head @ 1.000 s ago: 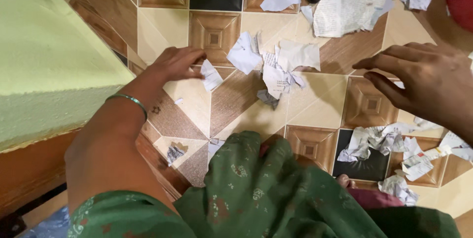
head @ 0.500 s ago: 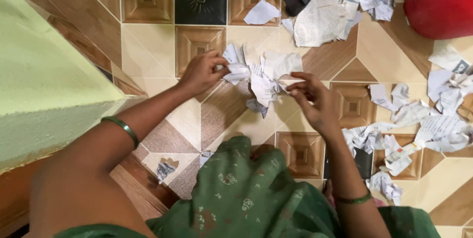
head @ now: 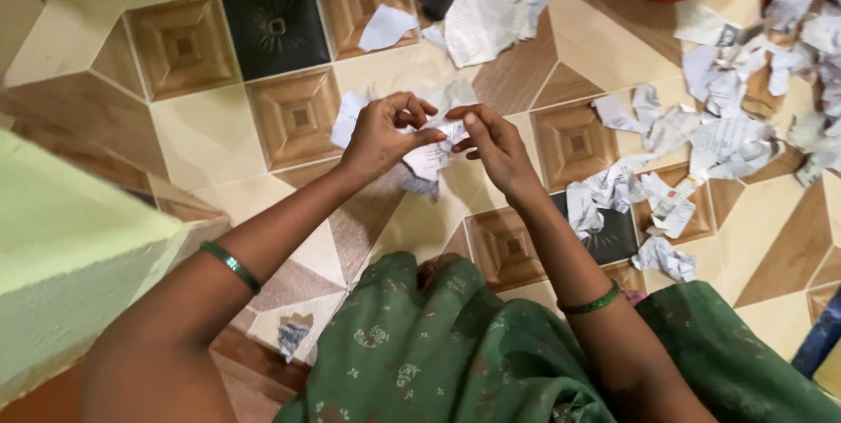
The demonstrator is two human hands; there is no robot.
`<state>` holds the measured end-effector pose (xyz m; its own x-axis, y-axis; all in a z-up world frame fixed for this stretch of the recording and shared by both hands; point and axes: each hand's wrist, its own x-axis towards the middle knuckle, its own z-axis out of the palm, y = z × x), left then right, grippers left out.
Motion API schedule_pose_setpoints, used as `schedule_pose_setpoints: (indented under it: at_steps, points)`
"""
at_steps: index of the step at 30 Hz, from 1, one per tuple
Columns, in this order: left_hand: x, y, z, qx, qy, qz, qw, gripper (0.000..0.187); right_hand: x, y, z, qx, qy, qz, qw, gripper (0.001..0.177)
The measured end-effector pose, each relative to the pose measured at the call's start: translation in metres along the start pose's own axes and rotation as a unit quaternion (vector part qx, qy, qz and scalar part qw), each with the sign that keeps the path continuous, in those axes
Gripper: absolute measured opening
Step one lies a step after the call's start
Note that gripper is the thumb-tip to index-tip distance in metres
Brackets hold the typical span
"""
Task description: The person sits on a tiled floor and gathers scattered pieces of paper by hand, placing them into a red bucket. The person repeatedly picks up small paper pieces and deposits them into the bucket.
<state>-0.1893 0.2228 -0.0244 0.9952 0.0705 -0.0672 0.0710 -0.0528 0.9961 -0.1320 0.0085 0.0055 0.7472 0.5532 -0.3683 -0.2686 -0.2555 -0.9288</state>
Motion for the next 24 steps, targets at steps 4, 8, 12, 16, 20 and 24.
schedule_pose_setpoints:
  at_steps: [4, 8, 12, 16, 20, 24]
  points:
    - [0.006, 0.002, 0.006, -0.116, -0.014, -0.09, 0.989, 0.027, 0.021, 0.006, -0.01, 0.015, -0.006, -0.094, 0.995, 0.015]
    - [0.008, -0.003, 0.011, -0.236, 0.034, -0.204, 0.95, 0.021, 0.022, 0.008, -0.024, 0.06, -0.005, -0.098, 0.993, 0.028]
    - [0.028, -0.003, 0.026, -0.276, 0.066, -0.254, 0.924, 0.026, 0.019, -0.004, -0.04, 0.042, -0.003, -0.07, 0.997, 0.034]
    - [0.076, 0.012, 0.055, -0.287, 0.054, -0.294, 0.91, 0.023, 0.018, -0.01, -0.082, 0.035, 0.07, -0.133, 0.988, 0.036]
    - [0.134, 0.046, 0.078, -0.294, -0.048, -0.235, 0.925, 0.021, 0.033, -0.034, -0.165, -0.068, 0.25, -0.269, 0.927, 0.029]
    - [0.148, 0.052, 0.08, -0.183, -0.102, -0.251, 0.945, 0.029, 0.054, -0.077, -0.263, -0.137, 0.385, -0.301, 0.861, 0.015]
